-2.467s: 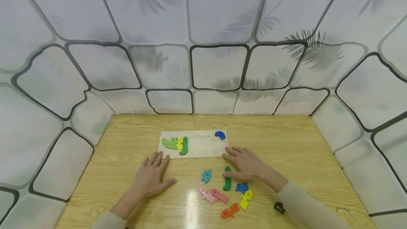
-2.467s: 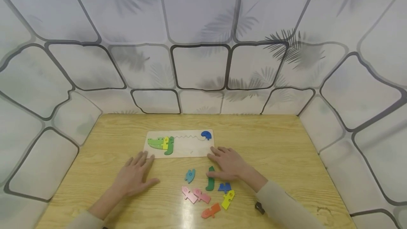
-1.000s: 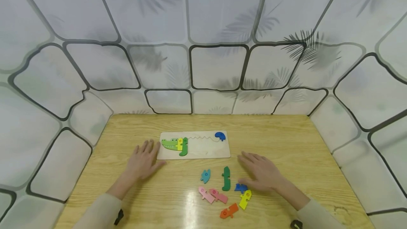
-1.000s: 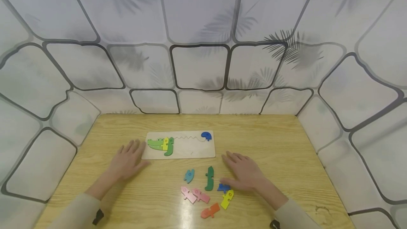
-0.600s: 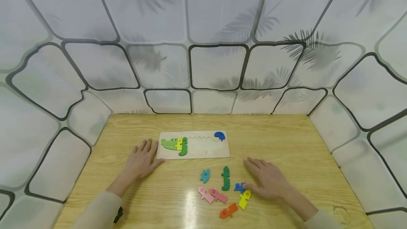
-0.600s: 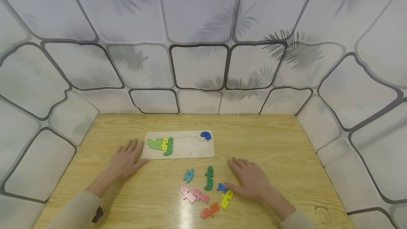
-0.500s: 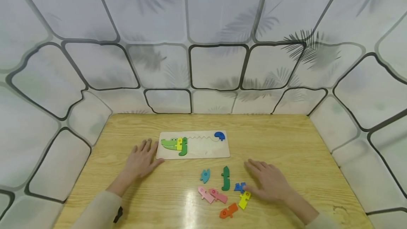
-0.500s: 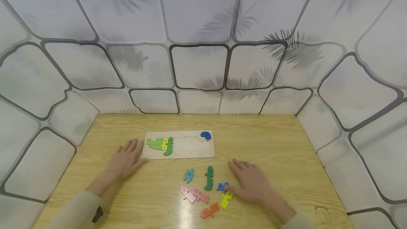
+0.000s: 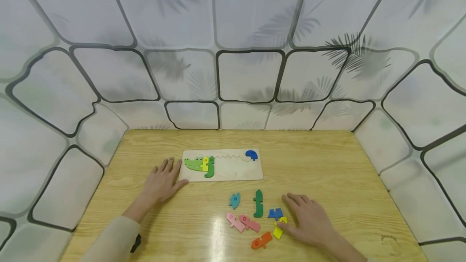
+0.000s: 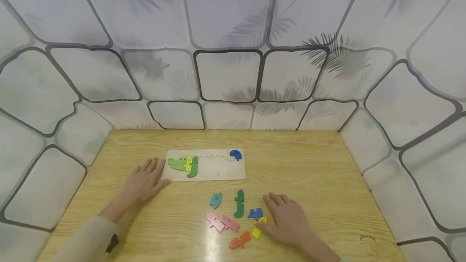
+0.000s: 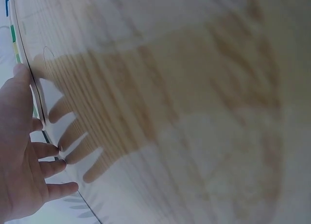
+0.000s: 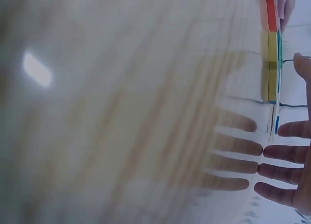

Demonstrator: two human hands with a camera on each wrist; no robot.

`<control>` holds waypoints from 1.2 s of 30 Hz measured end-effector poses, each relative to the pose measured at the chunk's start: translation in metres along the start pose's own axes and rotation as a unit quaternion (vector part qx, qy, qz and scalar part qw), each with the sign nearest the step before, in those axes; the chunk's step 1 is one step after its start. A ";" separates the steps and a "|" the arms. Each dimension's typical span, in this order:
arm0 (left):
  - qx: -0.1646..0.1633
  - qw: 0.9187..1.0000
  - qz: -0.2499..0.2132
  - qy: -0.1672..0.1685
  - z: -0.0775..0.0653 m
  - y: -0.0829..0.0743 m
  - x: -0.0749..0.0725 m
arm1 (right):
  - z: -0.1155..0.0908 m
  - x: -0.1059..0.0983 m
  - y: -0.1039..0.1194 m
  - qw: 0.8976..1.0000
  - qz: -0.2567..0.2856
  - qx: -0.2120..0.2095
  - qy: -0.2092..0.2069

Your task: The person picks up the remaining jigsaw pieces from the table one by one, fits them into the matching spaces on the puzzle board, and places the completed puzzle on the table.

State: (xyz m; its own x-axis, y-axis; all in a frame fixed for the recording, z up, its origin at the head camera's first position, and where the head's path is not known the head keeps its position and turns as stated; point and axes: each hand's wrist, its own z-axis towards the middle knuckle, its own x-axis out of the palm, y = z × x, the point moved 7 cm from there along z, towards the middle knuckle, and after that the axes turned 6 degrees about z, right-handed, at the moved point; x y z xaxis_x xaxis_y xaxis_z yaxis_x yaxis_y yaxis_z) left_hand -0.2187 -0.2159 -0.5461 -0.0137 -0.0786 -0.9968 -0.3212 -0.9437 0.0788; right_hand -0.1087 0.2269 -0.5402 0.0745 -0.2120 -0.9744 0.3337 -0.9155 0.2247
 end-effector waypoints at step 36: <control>-0.003 1.000 0.007 0.011 0.001 -0.003 -0.001 | -0.024 0.014 0.017 0.997 -0.028 0.055 0.039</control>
State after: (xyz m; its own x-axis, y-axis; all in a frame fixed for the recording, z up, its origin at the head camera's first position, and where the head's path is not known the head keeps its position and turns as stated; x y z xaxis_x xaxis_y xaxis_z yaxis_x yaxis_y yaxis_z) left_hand -0.2192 -0.2126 -0.5450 0.0024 -0.0984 -0.9951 -0.3149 -0.9446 0.0926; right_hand -0.0795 0.2170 -0.5497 0.1331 -0.1370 -0.9816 0.2340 -0.9580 0.1655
